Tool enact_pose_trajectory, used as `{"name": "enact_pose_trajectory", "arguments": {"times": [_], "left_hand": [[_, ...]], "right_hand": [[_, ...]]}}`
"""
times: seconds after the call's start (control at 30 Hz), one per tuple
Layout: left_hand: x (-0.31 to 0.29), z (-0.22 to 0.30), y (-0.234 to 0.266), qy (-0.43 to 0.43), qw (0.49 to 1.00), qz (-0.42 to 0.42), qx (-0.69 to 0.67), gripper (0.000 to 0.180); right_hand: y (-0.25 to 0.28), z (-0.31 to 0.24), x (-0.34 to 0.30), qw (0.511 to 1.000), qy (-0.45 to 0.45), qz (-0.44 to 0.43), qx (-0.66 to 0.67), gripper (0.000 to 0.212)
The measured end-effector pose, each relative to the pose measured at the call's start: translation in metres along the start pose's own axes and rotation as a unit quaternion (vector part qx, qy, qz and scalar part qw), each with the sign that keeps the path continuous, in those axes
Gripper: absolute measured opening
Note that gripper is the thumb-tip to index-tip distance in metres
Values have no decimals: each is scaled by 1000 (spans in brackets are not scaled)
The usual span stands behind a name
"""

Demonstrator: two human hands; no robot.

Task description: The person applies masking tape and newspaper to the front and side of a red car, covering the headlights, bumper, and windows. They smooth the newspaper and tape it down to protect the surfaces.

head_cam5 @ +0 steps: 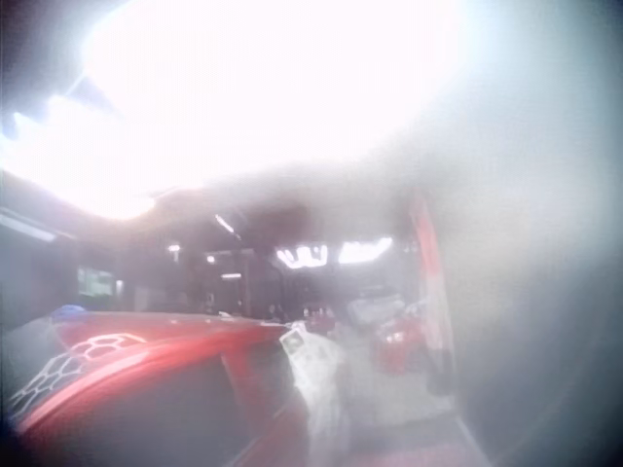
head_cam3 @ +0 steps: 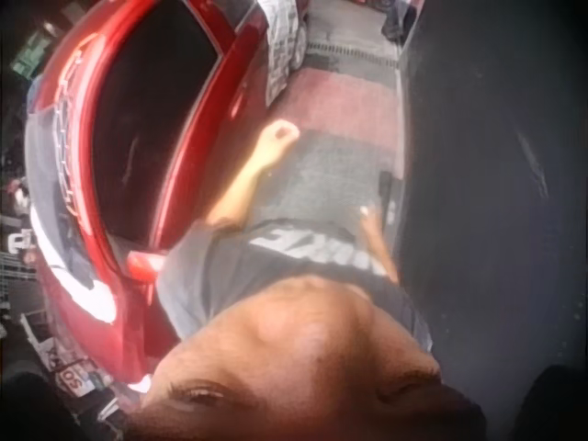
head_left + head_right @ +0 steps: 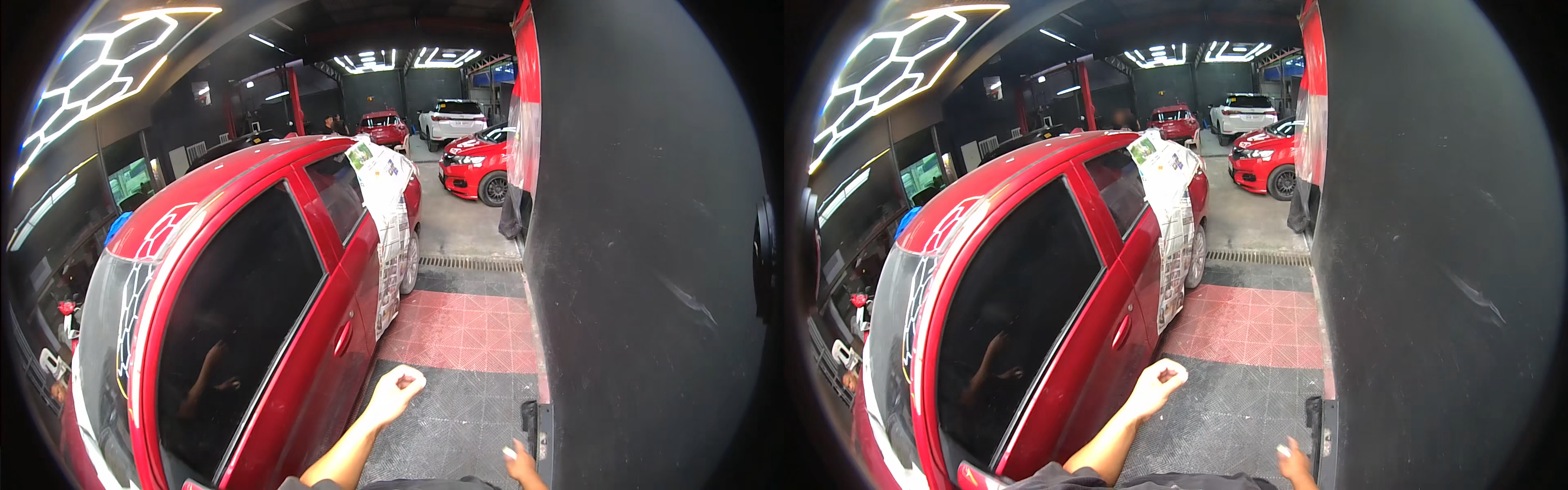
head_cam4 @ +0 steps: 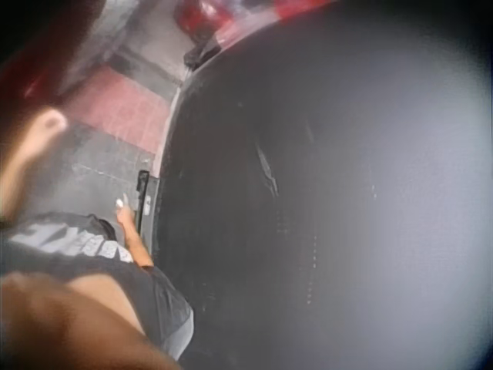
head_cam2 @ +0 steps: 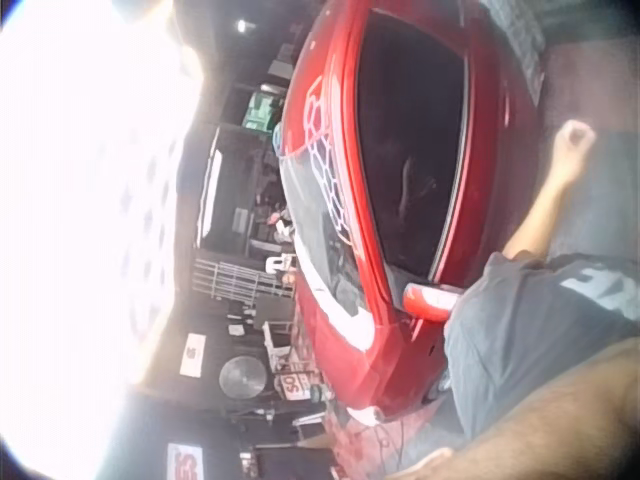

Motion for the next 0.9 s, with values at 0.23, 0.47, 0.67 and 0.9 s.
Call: {"name": "enact_pose_trajectory", "arguments": {"times": [0.23,0.47,0.67,0.9], "left_hand": [[223,0,8,-20,999,15,47,17],[428,2,75,-38,975,189,112,7],[624,102,110,-173,925,251,227,13],[794,230,305,-185,575,409,684,26]], "right_hand": [[-26,190,29,913,-384,-123,69,32],[-21,118,325,925,-308,-191,117,21],[40,72,698,956,-131,-80,248,11],[160,-124,883,958,-10,-40,282,28]]}}
Point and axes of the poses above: each hand's wrist, its own x-axis towards the middle knuckle, its own y-axis out of the back of the hand, z = x × y, the point moved 8 cm from there along x, towards the middle knuckle, and after that the axes turned 1 degree about -y, right-handed, at the moved point
